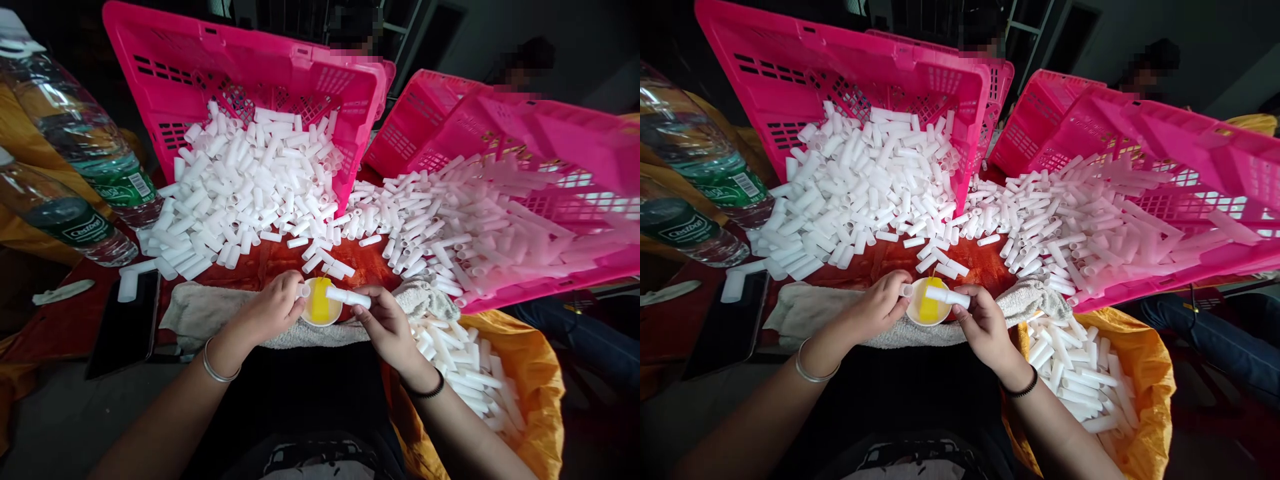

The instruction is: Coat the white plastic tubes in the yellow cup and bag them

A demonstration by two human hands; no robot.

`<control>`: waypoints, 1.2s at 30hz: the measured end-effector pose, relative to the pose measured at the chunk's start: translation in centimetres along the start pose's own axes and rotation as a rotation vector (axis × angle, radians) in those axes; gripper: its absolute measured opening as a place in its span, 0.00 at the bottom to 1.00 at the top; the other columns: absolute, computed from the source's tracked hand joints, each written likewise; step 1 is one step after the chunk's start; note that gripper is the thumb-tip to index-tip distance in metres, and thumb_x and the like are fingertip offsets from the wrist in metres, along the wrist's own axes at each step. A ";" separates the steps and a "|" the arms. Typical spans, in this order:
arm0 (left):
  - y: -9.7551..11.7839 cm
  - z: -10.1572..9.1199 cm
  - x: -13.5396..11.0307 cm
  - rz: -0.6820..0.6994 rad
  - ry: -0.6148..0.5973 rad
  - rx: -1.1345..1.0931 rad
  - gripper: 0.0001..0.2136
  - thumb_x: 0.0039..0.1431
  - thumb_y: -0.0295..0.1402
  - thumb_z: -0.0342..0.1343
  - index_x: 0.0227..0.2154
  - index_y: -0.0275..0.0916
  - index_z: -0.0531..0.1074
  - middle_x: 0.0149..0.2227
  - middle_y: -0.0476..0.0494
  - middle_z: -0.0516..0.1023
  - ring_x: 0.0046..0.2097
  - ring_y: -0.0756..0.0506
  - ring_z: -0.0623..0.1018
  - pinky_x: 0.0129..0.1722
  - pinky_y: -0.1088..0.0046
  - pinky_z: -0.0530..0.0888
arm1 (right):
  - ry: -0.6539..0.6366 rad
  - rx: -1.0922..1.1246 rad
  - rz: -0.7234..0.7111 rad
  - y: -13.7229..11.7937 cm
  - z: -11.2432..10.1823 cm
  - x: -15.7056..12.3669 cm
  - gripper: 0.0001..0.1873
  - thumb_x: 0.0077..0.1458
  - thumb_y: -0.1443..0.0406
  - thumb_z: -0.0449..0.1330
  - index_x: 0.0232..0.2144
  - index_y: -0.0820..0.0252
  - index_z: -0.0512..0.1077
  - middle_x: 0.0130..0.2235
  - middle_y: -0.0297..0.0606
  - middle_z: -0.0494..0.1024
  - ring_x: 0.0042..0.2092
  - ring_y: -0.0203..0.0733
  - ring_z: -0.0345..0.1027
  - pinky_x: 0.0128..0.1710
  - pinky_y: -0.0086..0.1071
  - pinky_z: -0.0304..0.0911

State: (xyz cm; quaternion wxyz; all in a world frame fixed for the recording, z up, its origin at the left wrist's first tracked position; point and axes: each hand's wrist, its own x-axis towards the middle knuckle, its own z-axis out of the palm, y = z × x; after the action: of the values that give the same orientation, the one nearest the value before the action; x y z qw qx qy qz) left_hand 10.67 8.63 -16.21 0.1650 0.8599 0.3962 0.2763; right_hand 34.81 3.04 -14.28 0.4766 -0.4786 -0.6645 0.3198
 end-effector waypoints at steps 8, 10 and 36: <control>3.0 -3.7 0.6 0.197 0.001 0.186 0.12 0.70 0.34 0.48 0.52 0.39 0.68 0.41 0.40 0.78 0.43 0.41 0.78 0.43 0.60 0.79 | -0.038 0.249 0.173 -2.9 -0.6 0.6 0.17 0.60 0.50 0.62 0.44 0.54 0.71 0.35 0.36 0.77 0.32 0.38 0.72 0.32 0.33 0.73; 3.4 -4.0 0.5 0.215 0.001 0.213 0.13 0.70 0.35 0.48 0.52 0.39 0.68 0.41 0.40 0.78 0.43 0.41 0.78 0.43 0.60 0.79 | -0.051 0.254 0.194 -3.4 -0.8 0.7 0.18 0.59 0.50 0.62 0.43 0.54 0.71 0.34 0.36 0.77 0.31 0.37 0.72 0.31 0.33 0.73; 7.3 -1.8 -0.7 0.254 0.134 0.346 0.13 0.71 0.38 0.46 0.47 0.34 0.67 0.32 0.41 0.76 0.33 0.42 0.77 0.31 0.65 0.76 | -0.110 -0.188 -0.040 -4.8 -0.5 2.3 0.21 0.69 0.56 0.48 0.24 0.56 0.62 0.22 0.29 0.61 0.24 0.33 0.56 0.25 0.29 0.55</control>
State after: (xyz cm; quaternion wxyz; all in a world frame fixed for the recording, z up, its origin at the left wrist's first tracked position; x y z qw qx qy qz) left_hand 13.49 3.61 -11.32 -0.0481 0.8981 0.3364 0.2793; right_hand 33.49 3.55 -9.14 0.3986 -0.4895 -0.7261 0.2724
